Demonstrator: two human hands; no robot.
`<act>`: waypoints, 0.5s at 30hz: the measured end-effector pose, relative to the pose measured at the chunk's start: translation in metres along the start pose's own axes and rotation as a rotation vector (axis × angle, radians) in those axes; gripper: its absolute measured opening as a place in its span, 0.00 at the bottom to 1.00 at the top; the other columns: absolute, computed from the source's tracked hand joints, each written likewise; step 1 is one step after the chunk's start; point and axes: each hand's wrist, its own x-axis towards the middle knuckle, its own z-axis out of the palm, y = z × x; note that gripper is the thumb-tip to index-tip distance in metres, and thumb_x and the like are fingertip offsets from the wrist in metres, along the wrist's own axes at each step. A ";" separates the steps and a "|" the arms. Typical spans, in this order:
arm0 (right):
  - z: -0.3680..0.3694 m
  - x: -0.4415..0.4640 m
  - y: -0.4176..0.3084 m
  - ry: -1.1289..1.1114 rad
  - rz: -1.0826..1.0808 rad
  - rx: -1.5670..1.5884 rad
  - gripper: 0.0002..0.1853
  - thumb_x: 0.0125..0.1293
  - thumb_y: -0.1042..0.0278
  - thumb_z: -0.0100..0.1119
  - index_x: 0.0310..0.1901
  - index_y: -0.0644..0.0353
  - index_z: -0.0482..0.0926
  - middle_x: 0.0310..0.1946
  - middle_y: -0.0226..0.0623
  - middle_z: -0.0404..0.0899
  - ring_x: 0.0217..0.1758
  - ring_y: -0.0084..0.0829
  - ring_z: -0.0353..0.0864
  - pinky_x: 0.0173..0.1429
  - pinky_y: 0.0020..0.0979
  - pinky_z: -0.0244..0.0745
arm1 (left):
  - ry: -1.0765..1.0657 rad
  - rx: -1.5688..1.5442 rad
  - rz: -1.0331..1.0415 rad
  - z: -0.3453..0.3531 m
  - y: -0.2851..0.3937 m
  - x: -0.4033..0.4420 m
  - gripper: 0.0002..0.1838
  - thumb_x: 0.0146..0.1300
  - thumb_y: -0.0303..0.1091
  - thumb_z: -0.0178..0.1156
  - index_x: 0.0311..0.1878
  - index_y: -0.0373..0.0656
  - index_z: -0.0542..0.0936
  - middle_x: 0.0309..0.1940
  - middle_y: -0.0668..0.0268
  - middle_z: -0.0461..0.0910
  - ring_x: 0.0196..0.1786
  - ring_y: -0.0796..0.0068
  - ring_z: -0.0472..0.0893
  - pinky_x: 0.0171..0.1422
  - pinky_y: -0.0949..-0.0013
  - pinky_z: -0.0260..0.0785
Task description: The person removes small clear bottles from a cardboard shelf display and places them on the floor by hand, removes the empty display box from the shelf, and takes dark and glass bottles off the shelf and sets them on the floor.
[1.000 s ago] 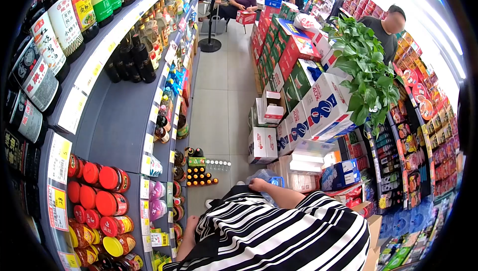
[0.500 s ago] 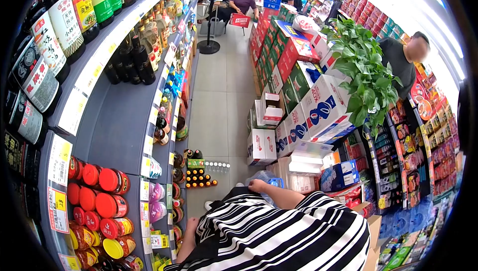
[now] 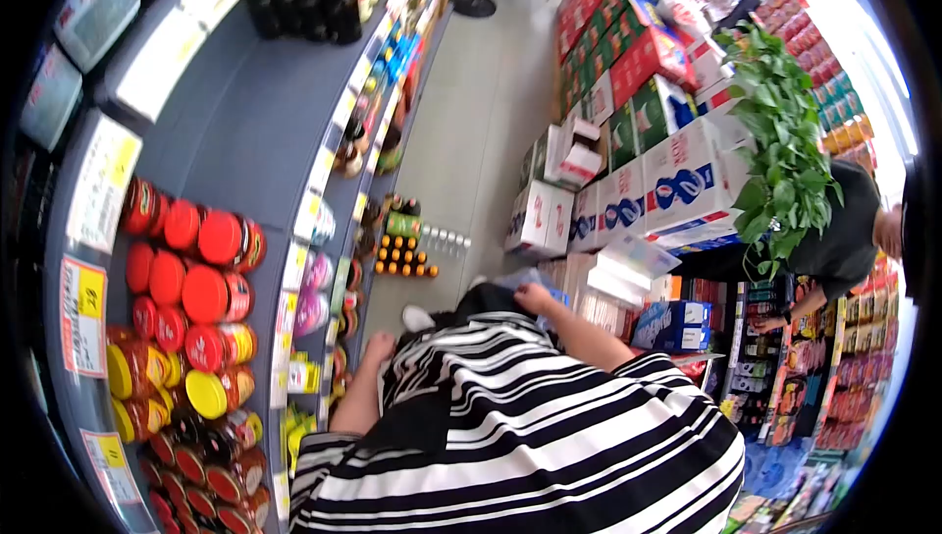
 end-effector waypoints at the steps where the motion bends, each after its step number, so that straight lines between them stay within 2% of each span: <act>1: -0.011 -0.009 -0.012 -0.032 0.049 0.034 0.19 0.54 0.55 0.53 0.38 0.61 0.81 0.37 0.50 0.80 0.42 0.48 0.79 0.50 0.42 0.73 | -0.023 -0.021 -0.018 0.001 -0.001 0.004 0.14 0.57 0.40 0.52 0.30 0.37 0.78 0.21 0.60 0.79 0.23 0.71 0.78 0.26 0.67 0.70; 3: -0.013 -0.012 -0.009 0.003 0.050 0.040 0.18 0.53 0.57 0.53 0.39 0.62 0.80 0.37 0.50 0.80 0.43 0.48 0.79 0.50 0.41 0.73 | -0.030 -0.218 -0.178 0.000 0.018 -0.006 0.11 0.58 0.36 0.52 0.34 0.38 0.77 0.23 0.62 0.78 0.23 0.73 0.77 0.26 0.70 0.70; 6: -0.017 -0.015 -0.008 -0.009 0.034 0.040 0.18 0.53 0.57 0.53 0.39 0.62 0.80 0.37 0.50 0.80 0.42 0.48 0.79 0.50 0.40 0.73 | -0.085 -0.379 -0.255 0.004 0.012 -0.004 0.09 0.58 0.34 0.53 0.38 0.39 0.76 0.26 0.64 0.78 0.24 0.75 0.76 0.26 0.72 0.70; 15: -0.033 0.015 -0.001 -0.025 0.080 0.020 0.19 0.52 0.55 0.53 0.38 0.61 0.80 0.35 0.50 0.80 0.41 0.46 0.80 0.49 0.38 0.73 | -0.045 -0.303 -0.300 0.002 0.036 -0.012 0.11 0.59 0.34 0.52 0.38 0.37 0.76 0.28 0.61 0.80 0.24 0.72 0.78 0.24 0.71 0.71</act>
